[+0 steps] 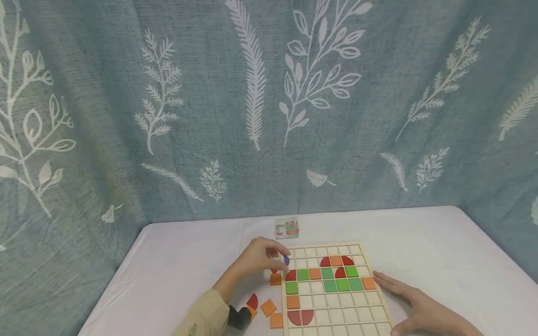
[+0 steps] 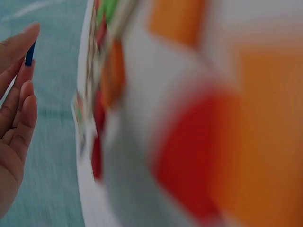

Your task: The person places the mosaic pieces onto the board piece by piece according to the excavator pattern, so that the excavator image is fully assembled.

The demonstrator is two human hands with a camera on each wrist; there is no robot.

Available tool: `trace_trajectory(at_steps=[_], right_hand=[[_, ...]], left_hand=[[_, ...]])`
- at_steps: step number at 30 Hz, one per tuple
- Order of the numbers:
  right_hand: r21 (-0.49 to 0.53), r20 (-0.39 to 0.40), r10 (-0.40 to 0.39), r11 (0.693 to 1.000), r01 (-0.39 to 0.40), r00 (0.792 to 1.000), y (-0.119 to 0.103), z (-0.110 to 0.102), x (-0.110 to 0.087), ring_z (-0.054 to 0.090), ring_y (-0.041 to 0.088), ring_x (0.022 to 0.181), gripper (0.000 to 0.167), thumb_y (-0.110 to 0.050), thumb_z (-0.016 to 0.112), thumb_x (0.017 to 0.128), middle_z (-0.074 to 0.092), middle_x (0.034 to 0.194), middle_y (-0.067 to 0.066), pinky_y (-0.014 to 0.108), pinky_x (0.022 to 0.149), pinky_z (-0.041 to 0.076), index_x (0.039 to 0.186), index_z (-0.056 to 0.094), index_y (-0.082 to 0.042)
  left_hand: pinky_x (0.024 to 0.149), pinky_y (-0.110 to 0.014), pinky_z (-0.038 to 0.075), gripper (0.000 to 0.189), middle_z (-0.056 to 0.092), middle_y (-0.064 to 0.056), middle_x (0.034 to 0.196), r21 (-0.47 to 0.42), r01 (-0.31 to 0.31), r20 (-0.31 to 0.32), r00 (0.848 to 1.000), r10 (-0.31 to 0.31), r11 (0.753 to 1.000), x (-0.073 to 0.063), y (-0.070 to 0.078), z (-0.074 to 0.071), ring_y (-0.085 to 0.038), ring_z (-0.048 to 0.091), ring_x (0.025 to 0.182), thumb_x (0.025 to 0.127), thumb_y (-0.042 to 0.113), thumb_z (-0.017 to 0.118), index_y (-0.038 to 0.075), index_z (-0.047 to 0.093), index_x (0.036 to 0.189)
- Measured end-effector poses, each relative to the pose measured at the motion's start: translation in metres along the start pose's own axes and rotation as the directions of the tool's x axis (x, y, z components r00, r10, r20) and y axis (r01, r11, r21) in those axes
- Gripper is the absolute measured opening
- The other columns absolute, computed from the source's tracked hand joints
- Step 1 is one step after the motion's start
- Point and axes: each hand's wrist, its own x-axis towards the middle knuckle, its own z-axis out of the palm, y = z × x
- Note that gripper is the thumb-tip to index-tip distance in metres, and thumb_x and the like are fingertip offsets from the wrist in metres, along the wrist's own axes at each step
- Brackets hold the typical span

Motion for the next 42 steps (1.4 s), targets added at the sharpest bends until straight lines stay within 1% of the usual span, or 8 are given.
trace_trajectory(at_steps=[6,11,14,18,21,25,32,42], right_hand=[[-0.028,-0.001,0.037,0.999,-0.037,0.999,0.0,-0.002,-0.001,0.013,-0.02,0.126,0.095,-0.026,0.081,0.065,0.025,0.151,0.005,0.013,0.095,0.028,0.145,0.03,-0.017],[-0.1,-0.026,0.019,0.995,-0.022,0.999,-0.003,-0.002,0.0,0.014,-0.018,0.125,0.095,-0.03,0.082,0.064,0.028,0.15,0.002,0.016,0.095,0.031,0.144,0.032,-0.018],[-0.11,-0.03,0.013,0.994,-0.016,0.999,-0.003,-0.002,0.002,0.015,-0.018,0.126,0.095,-0.031,0.082,0.063,0.03,0.149,0.003,0.017,0.095,0.032,0.144,0.033,-0.018],[-0.117,-0.031,-0.021,0.993,0.018,0.999,-0.001,-0.002,0.003,0.016,-0.015,0.127,0.095,-0.03,0.082,0.063,0.031,0.148,0.007,0.017,0.095,0.031,0.143,0.033,-0.014],[-0.116,-0.03,-0.027,0.993,0.023,0.999,0.0,-0.003,0.003,0.018,-0.013,0.127,0.096,-0.029,0.082,0.063,0.032,0.148,0.009,0.018,0.095,0.032,0.144,0.033,-0.013],[-0.093,-0.014,-0.006,0.996,0.005,1.0,0.0,-0.004,0.003,0.018,-0.013,0.127,0.096,-0.028,0.082,0.065,0.03,0.148,0.008,0.019,0.095,0.033,0.145,0.031,-0.015],[-0.082,-0.018,-0.014,0.997,0.012,1.0,0.001,-0.004,0.003,0.018,-0.012,0.127,0.097,-0.029,0.082,0.064,0.03,0.148,0.011,0.017,0.096,0.031,0.145,0.03,-0.013],[-0.095,-0.03,-0.024,0.995,0.021,0.999,0.005,-0.002,0.002,0.018,-0.014,0.126,0.097,-0.028,0.082,0.064,0.031,0.148,0.011,0.015,0.096,0.03,0.144,0.031,-0.012]], left_hand=[[0.076,-0.025,0.047,0.026,0.068,0.007,0.092,-0.027,-0.037,0.077,0.996,0.039,0.999,0.038,0.033,0.038,-0.01,0.058,0.086,0.07,0.018,0.08,0.012,0.073,0.094],[0.067,-0.017,0.048,0.023,0.069,0.006,0.082,-0.013,-0.094,0.166,0.981,0.095,0.995,0.065,0.055,0.074,-0.002,0.059,0.072,0.069,0.014,0.08,0.011,0.073,0.091],[0.062,-0.015,0.046,0.022,0.068,0.007,0.076,0.032,-0.096,0.196,0.977,0.088,0.995,0.077,0.067,0.092,0.002,0.056,0.065,0.068,0.013,0.081,0.011,0.073,0.089],[0.06,-0.013,0.043,0.02,0.066,0.009,0.074,0.113,-0.104,0.197,0.977,0.08,0.988,0.091,0.079,0.11,0.003,0.052,0.063,0.066,0.015,0.082,0.013,0.074,0.084],[0.06,-0.012,0.042,0.018,0.066,0.01,0.072,0.16,-0.094,0.2,0.978,0.061,0.983,0.097,0.087,0.122,0.003,0.051,0.062,0.065,0.016,0.083,0.014,0.073,0.08],[0.063,-0.013,0.042,0.016,0.062,0.012,0.068,0.215,-0.044,0.19,0.982,0.002,0.976,0.102,0.093,0.133,0.002,0.05,0.064,0.065,0.018,0.084,0.016,0.073,0.076],[0.071,-0.014,0.043,0.014,0.061,0.013,0.065,0.281,0.027,0.164,0.984,-0.076,0.959,0.104,0.094,0.143,0.001,0.051,0.065,0.065,0.02,0.084,0.018,0.072,0.072],[0.07,-0.012,0.043,0.013,0.063,0.014,0.066,0.311,0.035,0.133,0.988,-0.08,0.95,0.103,0.094,0.145,0.002,0.052,0.066,0.065,0.023,0.084,0.019,0.073,0.072]])
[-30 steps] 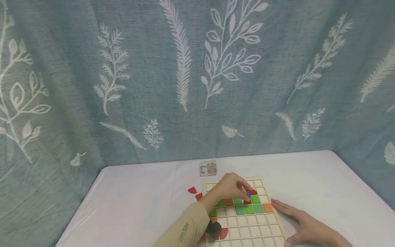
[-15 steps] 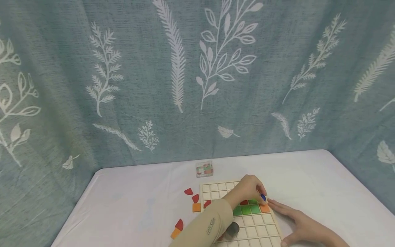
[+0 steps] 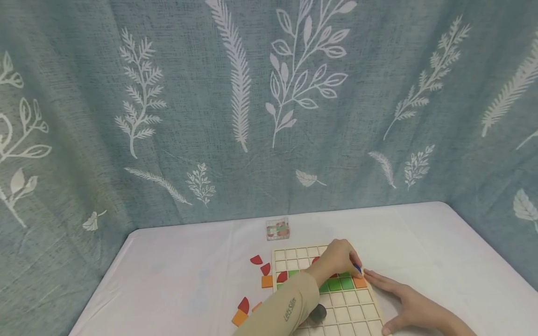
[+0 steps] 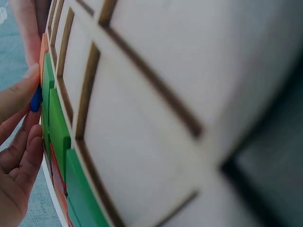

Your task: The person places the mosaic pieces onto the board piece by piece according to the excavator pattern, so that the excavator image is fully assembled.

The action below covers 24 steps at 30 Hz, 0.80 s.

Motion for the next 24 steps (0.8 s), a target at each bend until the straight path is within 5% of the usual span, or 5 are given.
trace_trajectory(at_steps=[24], right_hand=[[0.014,0.006,0.007,1.0,-0.008,1.0,0.0,0.001,0.001,0.014,-0.017,0.126,0.095,-0.029,0.081,0.064,0.028,0.15,0.003,0.013,0.096,0.026,0.144,0.032,-0.014]], left_hand=[[0.067,-0.012,0.043,0.013,0.066,0.012,0.072,-0.02,-0.069,-0.031,0.997,0.068,0.997,-0.004,-0.011,-0.001,0.003,0.054,0.066,0.07,0.017,0.08,0.017,0.074,0.081]])
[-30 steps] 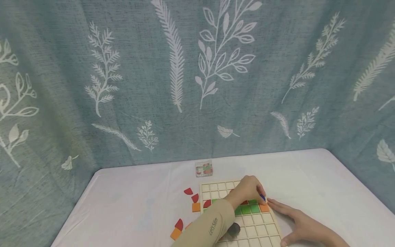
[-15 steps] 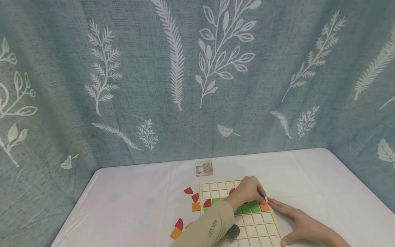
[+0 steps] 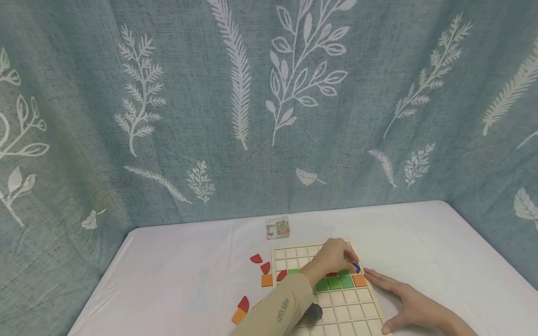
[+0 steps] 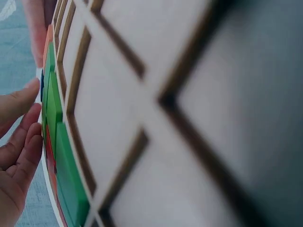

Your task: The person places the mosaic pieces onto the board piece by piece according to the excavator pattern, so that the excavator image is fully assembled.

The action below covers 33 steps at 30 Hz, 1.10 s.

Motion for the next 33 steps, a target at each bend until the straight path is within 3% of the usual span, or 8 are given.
trace_trajectory(at_steps=[3,8,17,24,29,33], right_hand=[[0.02,0.009,0.015,1.0,-0.016,1.0,-0.001,0.0,0.001,0.014,-0.018,0.125,0.094,-0.03,0.08,0.066,0.027,0.15,-0.001,0.012,0.096,0.025,0.144,0.031,-0.015],[0.023,0.01,0.022,0.999,-0.023,1.0,-0.001,0.0,0.002,0.014,-0.019,0.124,0.093,-0.029,0.08,0.066,0.028,0.15,0.006,0.012,0.096,0.026,0.144,0.032,-0.014],[0.008,-0.001,-0.014,1.0,0.014,1.0,-0.002,0.001,0.003,0.015,-0.017,0.126,0.094,-0.027,0.081,0.065,0.029,0.149,0.005,0.012,0.096,0.026,0.144,0.032,-0.012],[-0.015,-0.009,-0.013,1.0,0.013,1.0,-0.005,0.001,0.004,0.016,-0.016,0.126,0.095,-0.028,0.082,0.064,0.03,0.149,0.006,0.014,0.096,0.028,0.144,0.033,-0.012],[-0.023,0.006,0.006,1.0,-0.006,1.0,-0.005,0.0,0.002,0.015,-0.018,0.125,0.093,-0.028,0.081,0.065,0.029,0.15,0.002,0.015,0.095,0.029,0.143,0.033,-0.013],[-0.021,0.002,0.056,0.998,-0.056,0.998,-0.006,-0.001,0.001,0.014,-0.021,0.123,0.094,-0.032,0.081,0.064,0.029,0.15,-0.001,0.014,0.096,0.028,0.143,0.034,-0.016]], left_hand=[[0.066,-0.012,0.042,0.012,0.065,0.011,0.069,0.023,-0.01,0.0,1.0,0.01,1.0,0.001,-0.001,-0.001,0.003,0.053,0.063,0.07,0.013,0.079,0.017,0.074,0.08],[0.068,-0.012,0.041,0.01,0.062,0.013,0.07,0.104,-0.025,0.002,1.0,0.025,0.994,0.001,0.003,-0.003,0.002,0.051,0.067,0.071,0.013,0.079,0.019,0.073,0.078],[0.076,-0.015,0.041,0.013,0.063,0.014,0.07,0.141,-0.021,-0.022,0.999,0.025,0.99,0.001,0.005,-0.003,0.002,0.052,0.069,0.071,0.012,0.079,0.021,0.073,0.078],[0.073,-0.014,0.043,0.014,0.066,0.015,0.077,0.173,-0.036,-0.019,0.999,0.04,0.984,-0.002,0.006,-0.006,0.001,0.056,0.075,0.074,0.013,0.076,0.022,0.073,0.085],[0.072,-0.014,0.044,0.011,0.069,0.011,0.086,0.095,-0.097,0.006,0.995,0.097,0.991,-0.007,0.001,-0.025,0.001,0.059,0.078,0.082,0.018,0.07,0.02,0.074,0.093],[0.07,-0.015,0.047,0.017,0.07,0.005,0.092,-0.111,-0.117,0.019,0.993,0.12,0.987,-0.02,-0.011,-0.054,-0.002,0.062,0.08,0.084,0.017,0.068,0.013,0.072,0.1]])
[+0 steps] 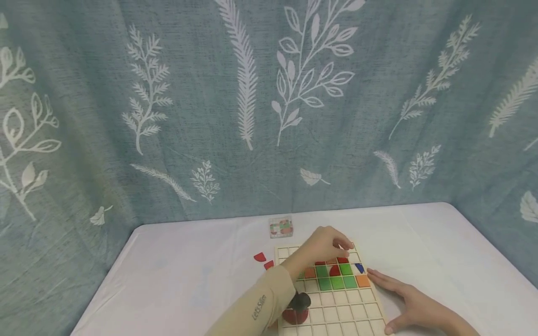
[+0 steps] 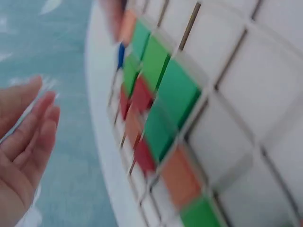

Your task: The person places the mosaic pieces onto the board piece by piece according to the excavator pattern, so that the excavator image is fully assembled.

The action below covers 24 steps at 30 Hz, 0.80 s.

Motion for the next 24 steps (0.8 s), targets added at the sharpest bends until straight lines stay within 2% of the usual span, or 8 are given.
trace_trajectory(at_steps=[3,6,8,10,13,15,21,24], right_hand=[[-0.015,-0.011,-0.007,1.0,0.007,1.0,0.0,0.0,0.0,0.013,-0.022,0.123,0.095,-0.033,0.082,0.063,0.03,0.149,-0.001,0.013,0.096,0.027,0.143,0.035,-0.016],[-0.021,-0.016,-0.02,1.0,0.02,1.0,0.0,0.0,0.0,0.013,-0.022,0.124,0.096,-0.032,0.083,0.062,0.029,0.149,-0.001,0.013,0.096,0.027,0.143,0.034,-0.015],[-0.025,-0.018,-0.022,0.999,0.022,1.0,0.0,0.0,-0.001,0.013,-0.022,0.124,0.097,-0.031,0.083,0.061,0.03,0.149,0.0,0.013,0.096,0.028,0.143,0.034,-0.014],[-0.023,-0.013,-0.005,1.0,0.005,1.0,0.0,0.0,-0.001,0.013,-0.022,0.124,0.097,-0.032,0.083,0.062,0.029,0.15,-0.001,0.014,0.095,0.029,0.144,0.033,-0.016],[-0.03,-0.013,0.02,0.999,-0.02,1.0,-0.002,0.0,-0.002,0.012,-0.023,0.122,0.096,-0.032,0.082,0.062,0.029,0.149,-0.003,0.016,0.095,0.031,0.144,0.033,-0.018],[-0.029,-0.007,0.034,0.999,-0.034,0.999,-0.002,0.0,-0.002,0.011,-0.023,0.122,0.095,-0.032,0.082,0.063,0.028,0.149,-0.005,0.017,0.095,0.031,0.144,0.033,-0.019],[-0.015,-0.01,0.022,1.0,-0.022,1.0,-0.002,0.002,-0.001,0.012,-0.021,0.123,0.094,-0.033,0.081,0.063,0.028,0.15,-0.002,0.017,0.095,0.031,0.144,0.033,-0.02],[-0.011,-0.014,0.006,1.0,-0.006,1.0,-0.002,0.003,-0.001,0.013,-0.02,0.123,0.093,-0.033,0.081,0.064,0.028,0.15,-0.003,0.017,0.094,0.031,0.143,0.034,-0.019]], left_hand=[[0.073,-0.018,0.048,0.02,0.07,0.0,0.095,-0.138,-0.003,-0.013,1.0,0.001,0.99,-0.018,-0.012,-0.023,-0.009,0.064,0.086,0.084,0.015,0.067,0.009,0.071,0.103],[0.078,-0.023,0.049,0.022,0.07,-0.003,0.097,-0.208,0.009,-0.055,0.998,-0.021,0.978,-0.038,-0.031,-0.042,-0.014,0.064,0.092,0.083,0.016,0.069,0.009,0.07,0.103],[0.082,-0.026,0.049,0.025,0.069,-0.003,0.101,-0.271,0.039,-0.079,0.995,-0.062,0.962,-0.053,-0.044,-0.051,-0.015,0.063,0.096,0.082,0.018,0.07,0.009,0.07,0.105],[0.084,-0.029,0.048,0.029,0.068,-0.005,0.106,-0.361,0.074,-0.093,0.989,-0.114,0.93,-0.068,-0.058,-0.057,-0.016,0.062,0.099,0.081,0.018,0.071,0.008,0.068,0.108],[0.083,-0.031,0.049,0.035,0.066,-0.008,0.11,-0.494,0.138,-0.09,0.974,-0.208,0.859,-0.089,-0.076,-0.059,-0.015,0.062,0.099,0.08,0.018,0.071,0.004,0.065,0.112],[0.082,-0.031,0.049,0.036,0.066,-0.011,0.11,-0.532,0.162,-0.089,0.965,-0.245,0.831,-0.1,-0.088,-0.058,-0.015,0.063,0.097,0.08,0.015,0.071,0.001,0.064,0.113],[0.081,-0.031,0.05,0.038,0.067,-0.016,0.106,-0.578,0.196,-0.068,0.956,-0.286,0.792,-0.125,-0.111,-0.052,-0.019,0.065,0.094,0.077,0.01,0.073,-0.004,0.063,0.111],[0.082,-0.031,0.05,0.037,0.067,-0.016,0.105,-0.58,0.195,-0.06,0.958,-0.28,0.791,-0.132,-0.117,-0.05,-0.022,0.064,0.096,0.076,0.009,0.074,-0.005,0.064,0.109]])
